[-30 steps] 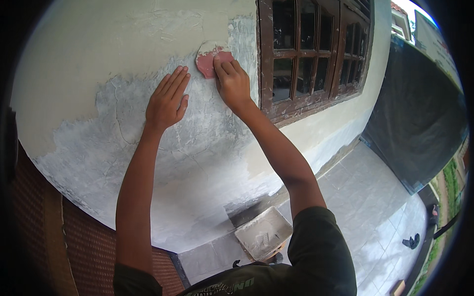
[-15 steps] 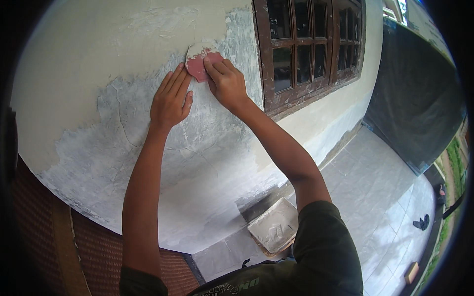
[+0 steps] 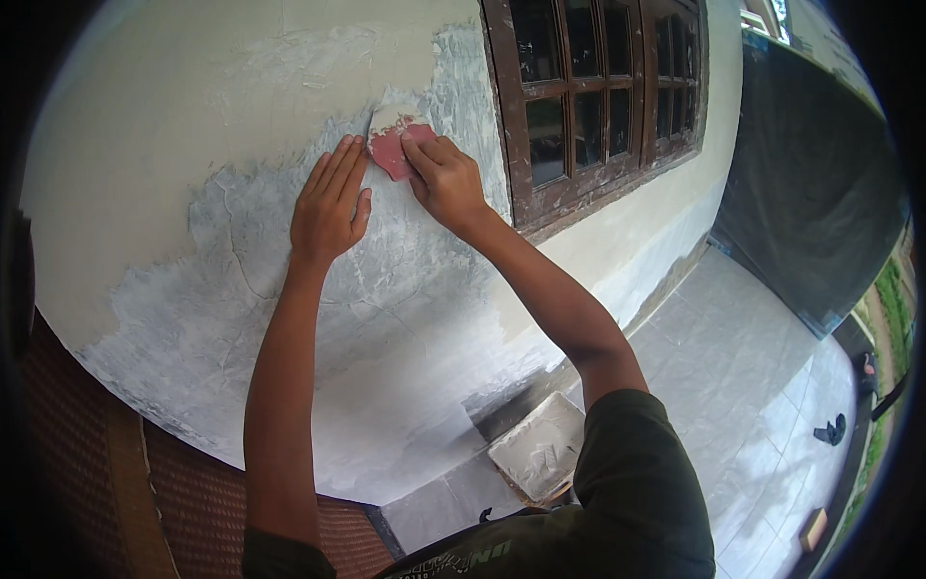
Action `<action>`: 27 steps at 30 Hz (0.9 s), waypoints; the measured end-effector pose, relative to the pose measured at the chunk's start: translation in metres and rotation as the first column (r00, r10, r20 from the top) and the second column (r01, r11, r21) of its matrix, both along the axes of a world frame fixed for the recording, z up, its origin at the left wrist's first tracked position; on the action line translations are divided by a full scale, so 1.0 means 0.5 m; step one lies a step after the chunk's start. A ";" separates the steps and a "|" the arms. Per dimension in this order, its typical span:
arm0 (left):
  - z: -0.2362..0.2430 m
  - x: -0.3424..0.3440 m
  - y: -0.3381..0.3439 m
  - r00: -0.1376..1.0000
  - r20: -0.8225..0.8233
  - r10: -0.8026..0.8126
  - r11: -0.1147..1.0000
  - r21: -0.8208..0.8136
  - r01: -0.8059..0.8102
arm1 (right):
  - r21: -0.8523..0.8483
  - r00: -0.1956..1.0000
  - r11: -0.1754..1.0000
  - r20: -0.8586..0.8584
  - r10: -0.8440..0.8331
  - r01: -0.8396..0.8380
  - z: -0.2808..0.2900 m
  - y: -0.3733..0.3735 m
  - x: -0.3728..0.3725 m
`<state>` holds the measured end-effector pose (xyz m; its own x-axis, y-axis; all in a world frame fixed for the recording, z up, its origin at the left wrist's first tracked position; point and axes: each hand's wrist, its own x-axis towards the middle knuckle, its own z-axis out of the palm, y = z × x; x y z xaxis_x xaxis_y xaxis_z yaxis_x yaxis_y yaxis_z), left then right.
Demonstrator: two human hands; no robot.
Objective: The person applies plaster mix from a container onto a wall with a putty knife to patch and smooth the damaged surface.
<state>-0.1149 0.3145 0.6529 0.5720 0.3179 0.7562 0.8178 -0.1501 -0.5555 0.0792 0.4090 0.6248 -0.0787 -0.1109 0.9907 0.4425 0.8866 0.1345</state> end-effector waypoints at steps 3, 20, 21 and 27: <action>0.001 0.006 0.000 0.997 0.029 -0.073 0.997 -0.019 0.074 | 0.021 0.995 1.000 -0.097 0.008 -0.006 0.093 0.004 0.028; 0.005 -0.026 -0.034 0.995 -0.052 -0.080 0.989 -0.130 0.073 | 0.002 0.972 0.996 -0.217 -0.085 0.087 0.174 0.033 0.036; 0.004 -0.029 -0.034 0.996 -0.055 -0.074 0.991 -0.118 0.067 | 0.026 0.967 0.989 -0.211 -0.139 0.148 0.184 0.040 0.031; 0.000 -0.048 -0.037 0.996 -0.086 0.024 0.998 -0.056 -0.029 | -0.019 0.996 0.996 0.012 -0.088 0.088 0.033 -0.037 -0.054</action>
<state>-0.1388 0.2958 0.6528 0.6241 0.3754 0.6852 0.7722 -0.1626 -0.6142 0.0521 0.3903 0.6413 -0.0982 -0.0842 0.9916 0.5174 0.8468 0.1231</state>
